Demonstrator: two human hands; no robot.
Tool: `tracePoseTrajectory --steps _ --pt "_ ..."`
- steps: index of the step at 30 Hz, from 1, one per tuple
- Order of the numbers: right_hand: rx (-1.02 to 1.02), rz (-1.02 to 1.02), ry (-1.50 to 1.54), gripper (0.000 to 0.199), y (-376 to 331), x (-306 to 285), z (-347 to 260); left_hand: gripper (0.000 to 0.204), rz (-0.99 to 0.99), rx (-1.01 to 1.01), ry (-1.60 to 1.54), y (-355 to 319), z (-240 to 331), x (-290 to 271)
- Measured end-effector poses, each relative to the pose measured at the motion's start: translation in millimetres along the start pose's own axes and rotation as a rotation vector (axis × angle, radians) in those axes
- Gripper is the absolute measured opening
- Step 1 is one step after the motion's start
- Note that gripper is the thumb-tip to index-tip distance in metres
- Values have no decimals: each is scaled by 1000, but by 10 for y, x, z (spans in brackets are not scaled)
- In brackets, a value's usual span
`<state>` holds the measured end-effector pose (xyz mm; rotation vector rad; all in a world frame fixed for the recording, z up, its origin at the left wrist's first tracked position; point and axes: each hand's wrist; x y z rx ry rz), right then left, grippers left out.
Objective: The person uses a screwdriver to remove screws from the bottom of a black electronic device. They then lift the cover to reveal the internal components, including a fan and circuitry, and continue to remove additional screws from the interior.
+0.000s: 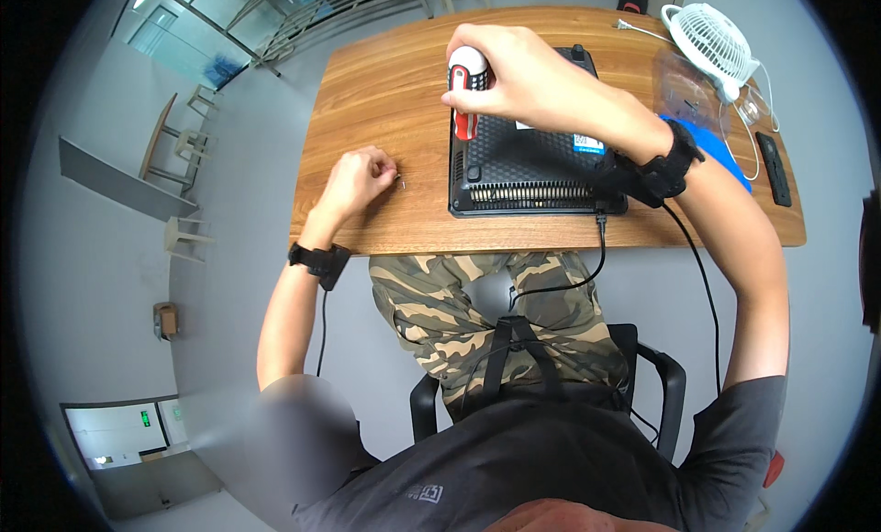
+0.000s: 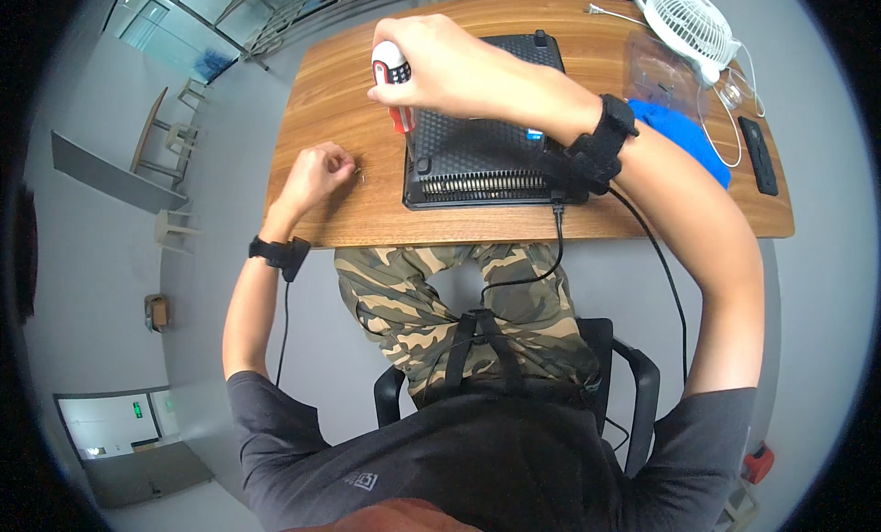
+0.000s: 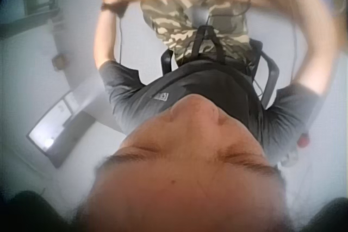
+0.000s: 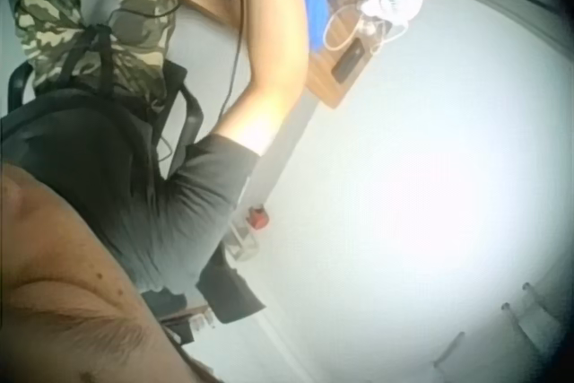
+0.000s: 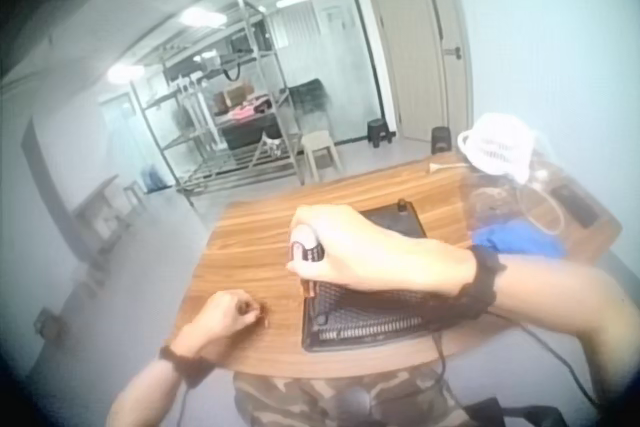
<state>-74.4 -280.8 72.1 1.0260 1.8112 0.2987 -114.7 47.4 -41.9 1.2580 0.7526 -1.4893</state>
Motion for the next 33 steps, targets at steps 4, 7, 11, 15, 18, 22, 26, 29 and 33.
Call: tracePoseTrajectory --steps 4,7,11,15,18,22,26,29,33 --pt "21 -19 -111 40 194 -287 37 14 35 21 -83 281 183 -490" --pt "-9 4 -228 42 392 -432 206 19 26 57 -131 599 467 -827" --pt "-37 18 -258 42 650 -567 521 35 36 184 -222 1131 762 -1025" --pt "60 10 -224 42 985 -644 763 47 125 282 -271 1703 827 -965" --pt "128 -2 -216 42 1190 -588 1008 42 104 216 -413 2066 802 -847" --pt "254 -62 -219 45 1388 -533 1208 32 165 188 -470 2427 720 -677" --pt "286 -95 -227 46 1523 -344 1419 30 205 172 -441 2622 474 -518" --pt "247 -102 -227 44 1568 -199 1637 30 221 171 -413 2698 296 -379" --pt "256 -143 -213 42 1583 -54 1744 32 160 125 -399 2788 120 -223"
Point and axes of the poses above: each hand's wrist, its own y-axis towards the middle knuckle, its own x-axis out of the palm, z = x × y, and after that the axes turned 3 degrees about y, right-handed
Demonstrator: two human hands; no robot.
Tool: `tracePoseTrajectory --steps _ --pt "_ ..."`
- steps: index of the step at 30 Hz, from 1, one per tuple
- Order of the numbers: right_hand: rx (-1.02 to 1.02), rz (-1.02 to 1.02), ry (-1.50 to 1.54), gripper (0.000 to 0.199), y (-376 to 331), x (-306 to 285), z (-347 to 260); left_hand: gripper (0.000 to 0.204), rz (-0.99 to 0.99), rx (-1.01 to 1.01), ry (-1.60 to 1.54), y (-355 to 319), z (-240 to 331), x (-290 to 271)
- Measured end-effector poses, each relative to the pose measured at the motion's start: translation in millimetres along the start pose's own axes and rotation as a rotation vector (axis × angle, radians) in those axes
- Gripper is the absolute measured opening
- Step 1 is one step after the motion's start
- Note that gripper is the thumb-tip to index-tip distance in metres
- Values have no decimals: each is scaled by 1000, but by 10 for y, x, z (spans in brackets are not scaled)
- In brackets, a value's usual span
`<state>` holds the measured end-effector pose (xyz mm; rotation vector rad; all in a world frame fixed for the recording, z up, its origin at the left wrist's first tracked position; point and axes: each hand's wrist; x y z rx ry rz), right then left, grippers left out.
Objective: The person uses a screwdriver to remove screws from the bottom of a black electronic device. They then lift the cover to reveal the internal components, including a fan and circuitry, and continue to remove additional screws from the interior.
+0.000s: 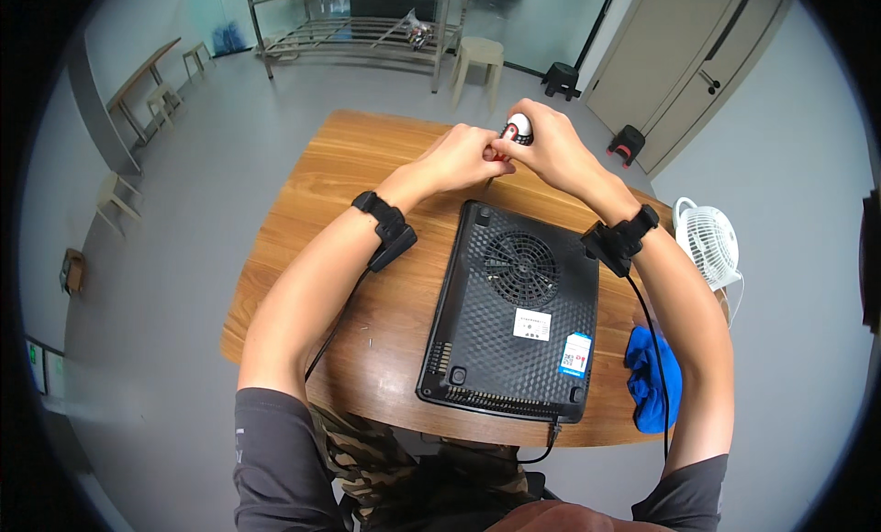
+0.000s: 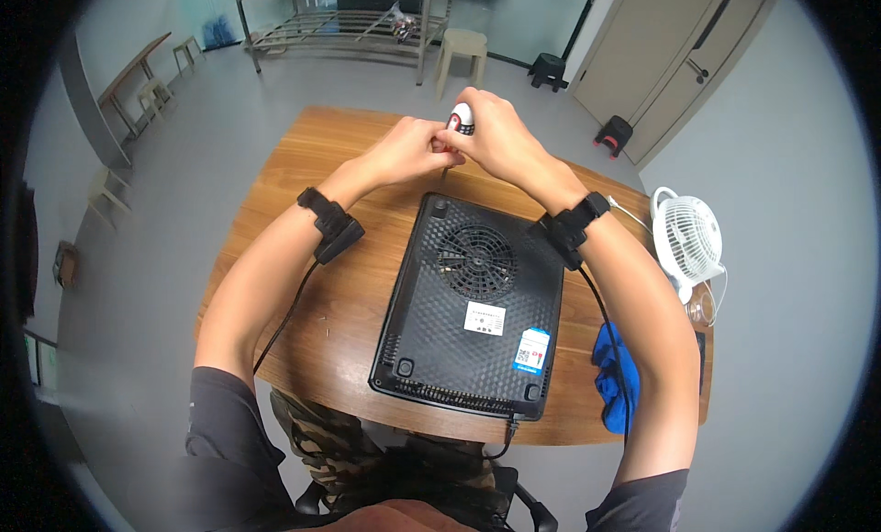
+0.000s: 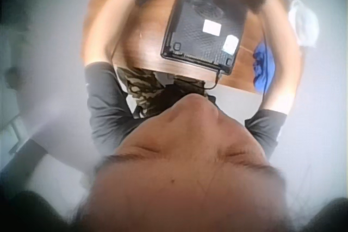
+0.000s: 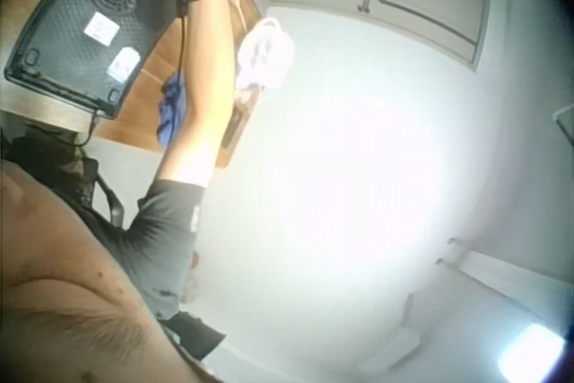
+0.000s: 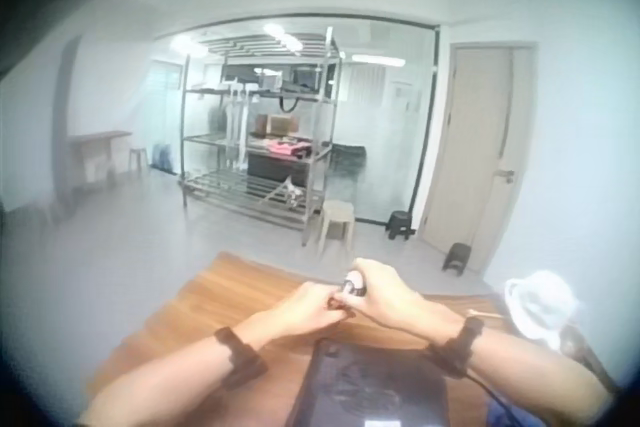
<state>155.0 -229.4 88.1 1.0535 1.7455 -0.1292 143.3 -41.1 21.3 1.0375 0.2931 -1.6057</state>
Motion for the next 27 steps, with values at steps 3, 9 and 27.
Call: tracePoseTrajectory --steps 3,9,27 --pt "1 -9 -6 42 15 67 48 26 38 70 -78 -24 -134 106" --pt "-16 -37 -23 41 50 140 31 23 36 63 -80 -60 -216 121" --pt "49 -281 -228 45 310 152 -148 34 54 -39 -37 -120 -235 85"
Point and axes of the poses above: each hand's wrist, its own y-axis towards the middle knuckle, its own x-axis out of the palm, z = x × y, and after that the axes turned 3 degrees about y, right-handed
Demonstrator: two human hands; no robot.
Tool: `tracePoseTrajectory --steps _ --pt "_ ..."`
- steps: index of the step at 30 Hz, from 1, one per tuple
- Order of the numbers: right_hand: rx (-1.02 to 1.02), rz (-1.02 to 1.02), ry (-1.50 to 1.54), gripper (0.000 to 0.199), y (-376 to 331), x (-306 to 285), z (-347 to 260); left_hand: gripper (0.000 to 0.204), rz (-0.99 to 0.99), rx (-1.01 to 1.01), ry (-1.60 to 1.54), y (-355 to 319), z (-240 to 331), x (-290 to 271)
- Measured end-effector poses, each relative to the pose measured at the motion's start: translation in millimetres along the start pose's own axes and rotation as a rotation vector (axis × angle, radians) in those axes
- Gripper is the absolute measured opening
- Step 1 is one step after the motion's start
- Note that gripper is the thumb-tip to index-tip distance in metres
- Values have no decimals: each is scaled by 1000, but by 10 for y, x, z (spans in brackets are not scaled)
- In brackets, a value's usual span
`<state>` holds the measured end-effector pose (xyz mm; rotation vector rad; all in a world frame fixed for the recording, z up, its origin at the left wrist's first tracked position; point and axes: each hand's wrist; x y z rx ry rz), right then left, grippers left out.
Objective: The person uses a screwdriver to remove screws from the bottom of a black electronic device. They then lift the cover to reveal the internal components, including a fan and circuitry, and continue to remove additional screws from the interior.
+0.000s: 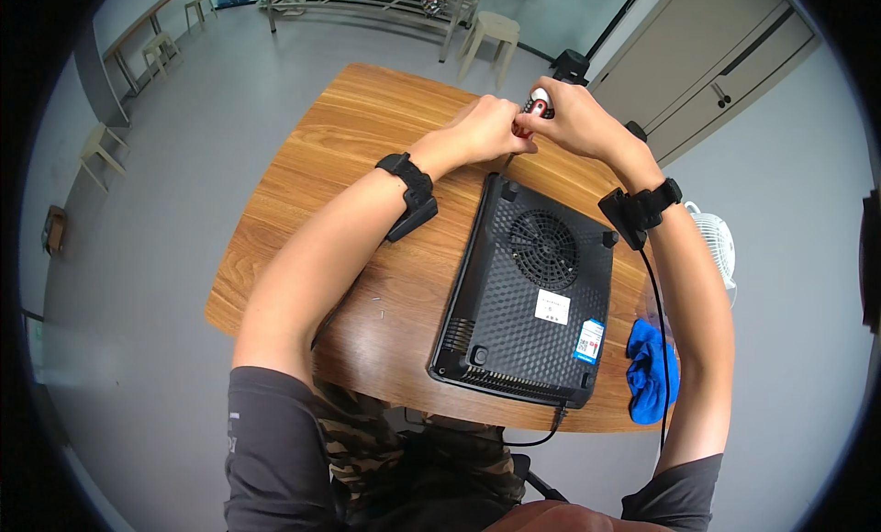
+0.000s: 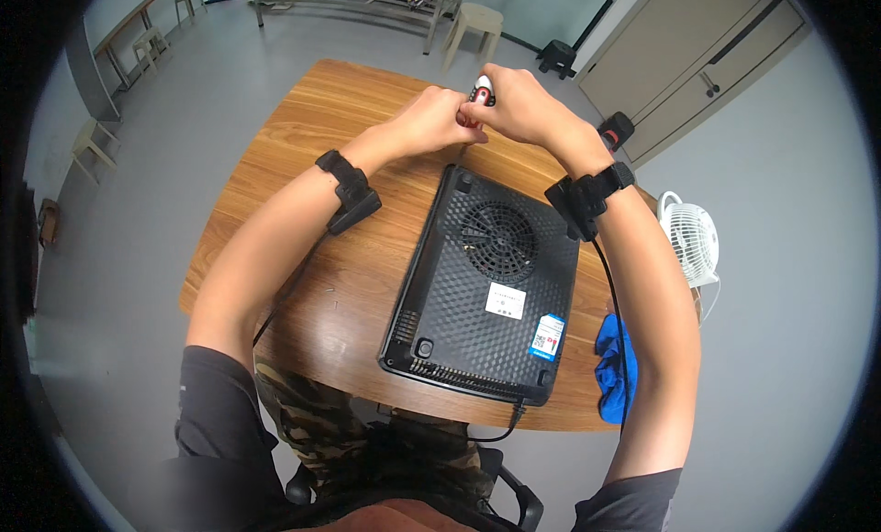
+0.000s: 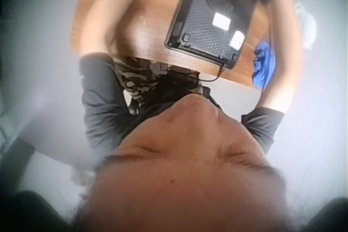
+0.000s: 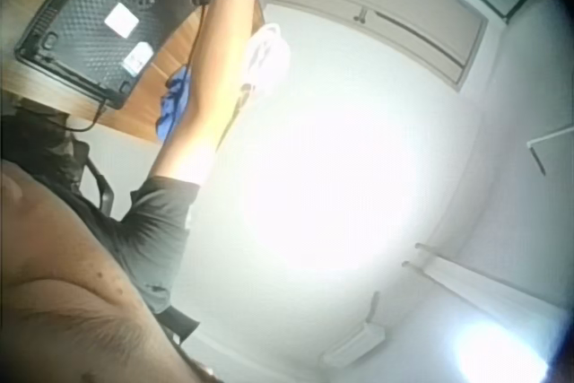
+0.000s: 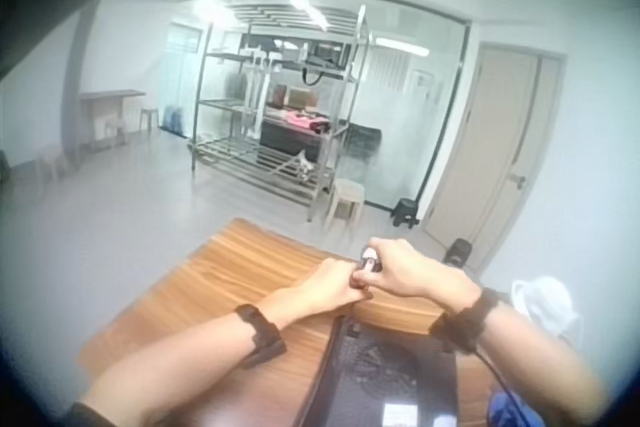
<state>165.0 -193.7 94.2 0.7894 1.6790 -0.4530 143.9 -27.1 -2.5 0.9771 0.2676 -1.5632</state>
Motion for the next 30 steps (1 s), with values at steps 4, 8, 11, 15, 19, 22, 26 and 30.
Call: tracePoseTrajectory --steps 4,8,11,15,19,22,26,30 --pt "65 -13 -130 55 39 -11 -38 35 41 -10 29 45 -1 21" --pt "52 -71 -128 54 59 -78 -45 38 40 -24 -6 3 61 -14" --pt "-56 -26 -134 49 42 -38 28 38 61 -81 29 -8 92 31" --pt "-53 -66 -135 47 30 -59 1 41 78 -133 99 -35 145 49" --pt "-49 -82 -94 44 22 -46 22 43 34 -90 83 -38 149 21" --pt "-70 -145 -52 40 9 -82 -20 37 -80 -4 32 4 -19 11" --pt "-20 -244 -18 38 13 -161 -149 29 -132 43 -92 7 -184 -20" --pt "-70 -187 -60 38 -13 -171 -152 29 -46 91 -16 54 -149 72"
Point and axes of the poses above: each hand's wrist, its own y-axis towards the middle knuckle, its own x-axis out of the palm, z = x × y, and after that the axes turned 3 degrees about y, right-handed
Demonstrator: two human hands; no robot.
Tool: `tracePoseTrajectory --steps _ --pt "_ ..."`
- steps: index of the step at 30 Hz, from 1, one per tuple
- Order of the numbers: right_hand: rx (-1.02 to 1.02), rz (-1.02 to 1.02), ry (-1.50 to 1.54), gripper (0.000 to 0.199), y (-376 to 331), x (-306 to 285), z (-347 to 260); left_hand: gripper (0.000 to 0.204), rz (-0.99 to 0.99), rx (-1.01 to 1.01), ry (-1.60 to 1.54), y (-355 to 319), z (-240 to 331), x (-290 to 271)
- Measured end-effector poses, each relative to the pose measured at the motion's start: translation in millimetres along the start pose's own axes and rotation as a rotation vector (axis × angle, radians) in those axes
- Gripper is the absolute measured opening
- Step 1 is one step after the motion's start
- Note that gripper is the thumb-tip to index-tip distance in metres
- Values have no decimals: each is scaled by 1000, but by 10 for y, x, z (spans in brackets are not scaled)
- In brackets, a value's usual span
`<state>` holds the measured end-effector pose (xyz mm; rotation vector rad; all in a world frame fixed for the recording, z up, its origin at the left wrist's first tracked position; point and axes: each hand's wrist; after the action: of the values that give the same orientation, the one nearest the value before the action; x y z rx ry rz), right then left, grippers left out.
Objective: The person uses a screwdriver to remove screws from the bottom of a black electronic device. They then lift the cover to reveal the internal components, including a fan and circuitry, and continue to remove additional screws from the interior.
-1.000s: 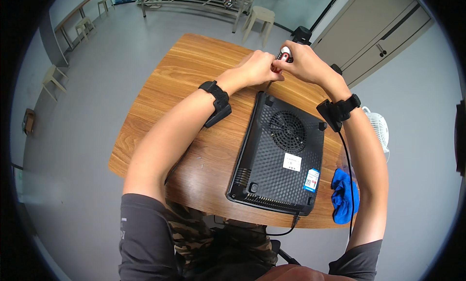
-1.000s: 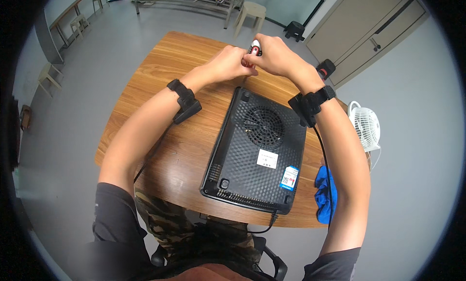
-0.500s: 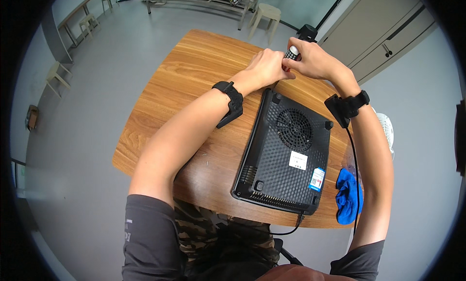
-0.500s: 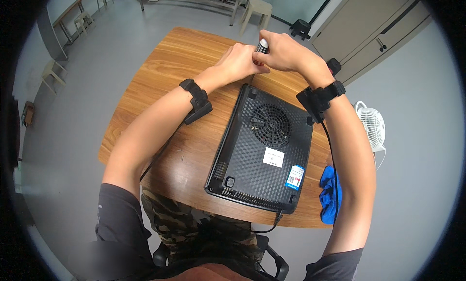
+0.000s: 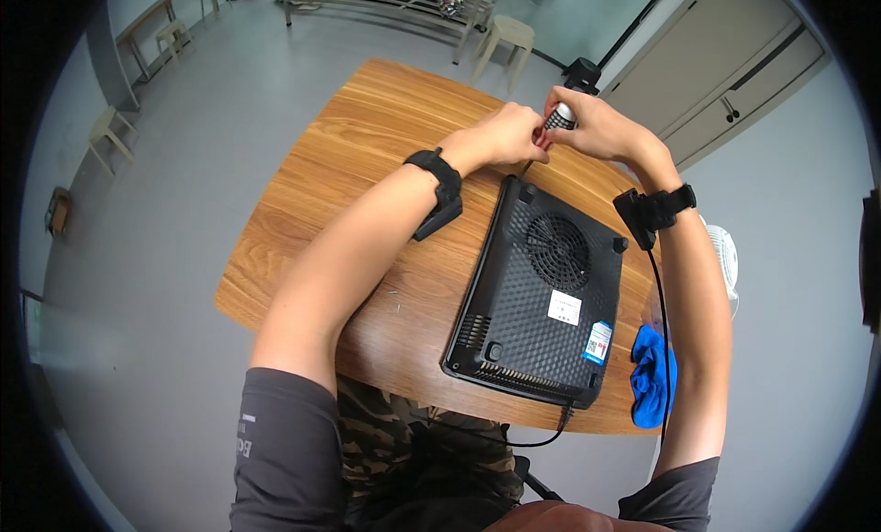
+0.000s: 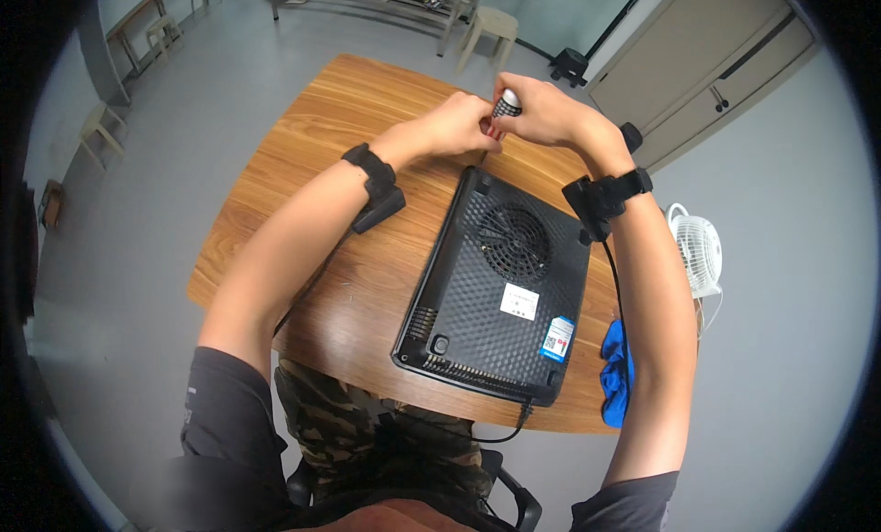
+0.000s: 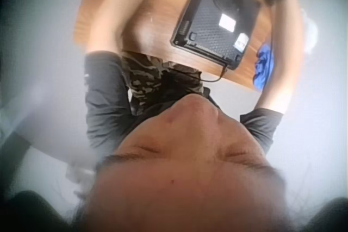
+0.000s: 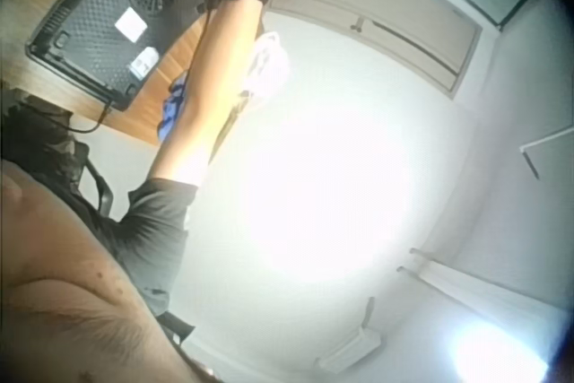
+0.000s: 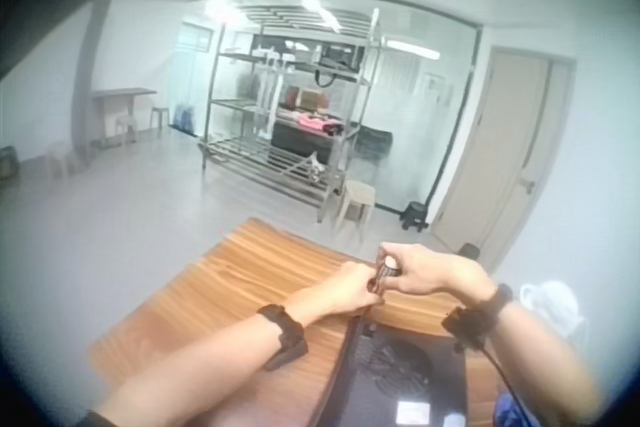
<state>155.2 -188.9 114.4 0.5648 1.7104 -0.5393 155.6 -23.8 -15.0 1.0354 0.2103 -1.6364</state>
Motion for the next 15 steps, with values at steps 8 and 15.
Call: tracePoseTrajectory --steps 8,15 --pt "260 71 -68 46 55 49 132 46 59 -164 99 91 87 171" --pt "-33 115 95 31 55 185 130 39 -45 -110 6 -76 23 11"
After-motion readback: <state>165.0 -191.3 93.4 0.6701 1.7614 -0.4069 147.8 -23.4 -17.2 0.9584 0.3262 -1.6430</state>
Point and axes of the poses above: each hand's wrist, its own y-axis towards the middle knuckle, its own x-axis out of the palm, z = x × y, and after that the axes turned 3 degrees about y, right-handed
